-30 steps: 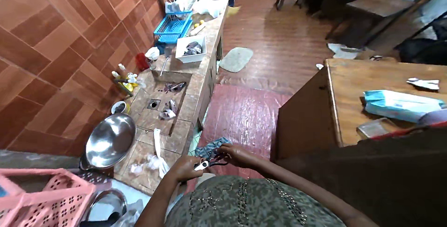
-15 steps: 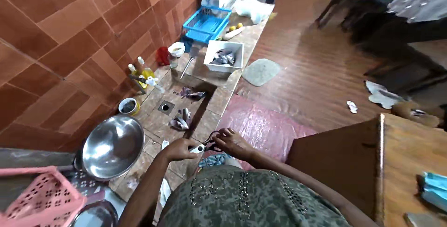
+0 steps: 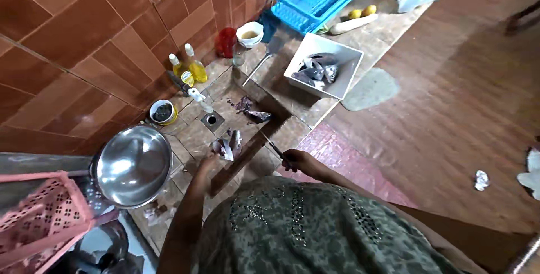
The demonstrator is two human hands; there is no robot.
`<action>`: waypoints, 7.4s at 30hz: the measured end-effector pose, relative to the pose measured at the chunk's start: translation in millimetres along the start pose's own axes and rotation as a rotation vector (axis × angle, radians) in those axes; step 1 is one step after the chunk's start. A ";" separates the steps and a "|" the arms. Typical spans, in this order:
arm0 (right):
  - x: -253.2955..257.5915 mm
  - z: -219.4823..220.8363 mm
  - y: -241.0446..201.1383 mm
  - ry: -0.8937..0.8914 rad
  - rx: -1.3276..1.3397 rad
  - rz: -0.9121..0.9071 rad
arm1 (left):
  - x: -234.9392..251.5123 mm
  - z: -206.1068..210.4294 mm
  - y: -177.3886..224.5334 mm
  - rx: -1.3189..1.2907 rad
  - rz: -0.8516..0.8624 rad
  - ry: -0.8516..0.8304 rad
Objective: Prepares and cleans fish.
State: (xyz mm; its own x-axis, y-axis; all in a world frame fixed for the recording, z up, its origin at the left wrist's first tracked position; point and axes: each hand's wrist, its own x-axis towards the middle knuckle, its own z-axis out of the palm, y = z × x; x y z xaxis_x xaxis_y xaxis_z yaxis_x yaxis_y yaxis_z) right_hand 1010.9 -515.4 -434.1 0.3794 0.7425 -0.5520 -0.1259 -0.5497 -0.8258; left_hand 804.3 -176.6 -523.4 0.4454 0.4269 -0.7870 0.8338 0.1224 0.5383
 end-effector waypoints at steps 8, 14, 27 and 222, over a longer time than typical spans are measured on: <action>32.5 -94.5 -7.6 -0.054 0.070 0.081 | 3.3 71.3 37.7 -0.236 -0.063 0.336; 56.5 -115.9 -12.3 -0.053 0.056 0.099 | -33.3 74.1 82.6 0.029 0.119 0.225; 102.5 -106.0 -19.7 -0.229 -0.209 0.076 | 66.7 65.7 61.3 -0.335 -0.115 0.327; 92.4 -178.3 -183.0 -0.180 -1.015 -0.608 | -102.6 21.9 407.7 0.784 0.456 -0.530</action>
State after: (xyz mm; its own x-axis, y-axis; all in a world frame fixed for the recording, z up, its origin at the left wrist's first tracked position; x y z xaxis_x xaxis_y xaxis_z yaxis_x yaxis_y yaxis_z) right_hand 1232.4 -414.5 -313.5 -0.0183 0.9840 -0.1775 0.8417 -0.0807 -0.5339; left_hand 1105.6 -190.1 -229.8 0.6983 -0.1834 -0.6920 0.4447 -0.6463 0.6201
